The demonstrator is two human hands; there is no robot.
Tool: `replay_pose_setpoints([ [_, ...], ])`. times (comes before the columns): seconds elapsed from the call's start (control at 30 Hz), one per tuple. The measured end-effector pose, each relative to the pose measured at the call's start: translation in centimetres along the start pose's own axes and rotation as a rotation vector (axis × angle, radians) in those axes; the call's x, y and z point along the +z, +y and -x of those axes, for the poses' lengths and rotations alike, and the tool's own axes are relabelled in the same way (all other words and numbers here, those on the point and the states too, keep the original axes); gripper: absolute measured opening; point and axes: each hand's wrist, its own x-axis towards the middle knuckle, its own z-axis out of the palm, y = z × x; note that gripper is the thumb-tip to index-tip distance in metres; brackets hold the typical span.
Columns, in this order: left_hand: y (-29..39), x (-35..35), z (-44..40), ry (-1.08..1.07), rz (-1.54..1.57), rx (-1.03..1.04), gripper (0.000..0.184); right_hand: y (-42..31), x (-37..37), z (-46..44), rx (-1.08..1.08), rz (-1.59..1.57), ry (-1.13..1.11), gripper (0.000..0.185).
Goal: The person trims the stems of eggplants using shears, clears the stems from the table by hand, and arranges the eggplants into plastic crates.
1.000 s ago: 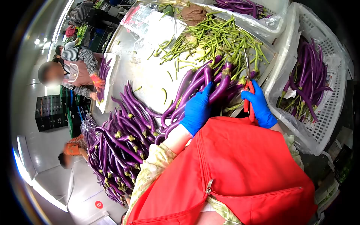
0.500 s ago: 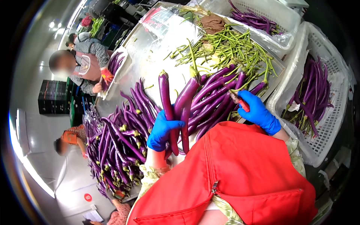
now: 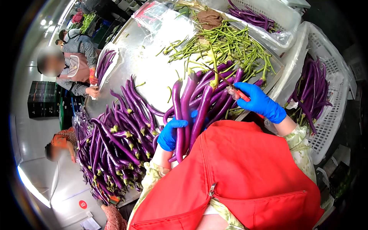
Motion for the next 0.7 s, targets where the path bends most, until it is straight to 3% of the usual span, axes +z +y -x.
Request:
replay_pose_setpoints([
  [0.1,0.1,1.5,0.5,-0.034,-0.016,-0.021,0.065,0.0,-1.1,1.0,-0.059,0.297,0.107,0.042],
  [0.17,0.2,1.4,0.4,-0.024,-0.027,-0.032,0.067,-0.3,-2.1,1.0,-0.038,0.353,0.067,0.047],
  [0.33,0.5,1.7,0.4,0.014,-0.055,-0.04,0.066,0.5,-3.1,0.7,-0.231,0.571,0.029,0.048],
  [0.53,0.6,1.4,0.4,-0.017,-0.064,-0.021,0.062,0.4,-2.1,0.4,-0.259,0.524,0.1,0.04],
  [0.67,0.5,0.4,0.6,0.002,-0.055,-0.001,0.063,-0.2,-1.8,0.1,-0.066,0.449,0.118,0.036],
  [0.7,0.6,0.2,0.7,0.013,-0.078,0.018,0.064,-0.2,-1.3,-0.3,-0.032,0.227,0.142,0.039],
])
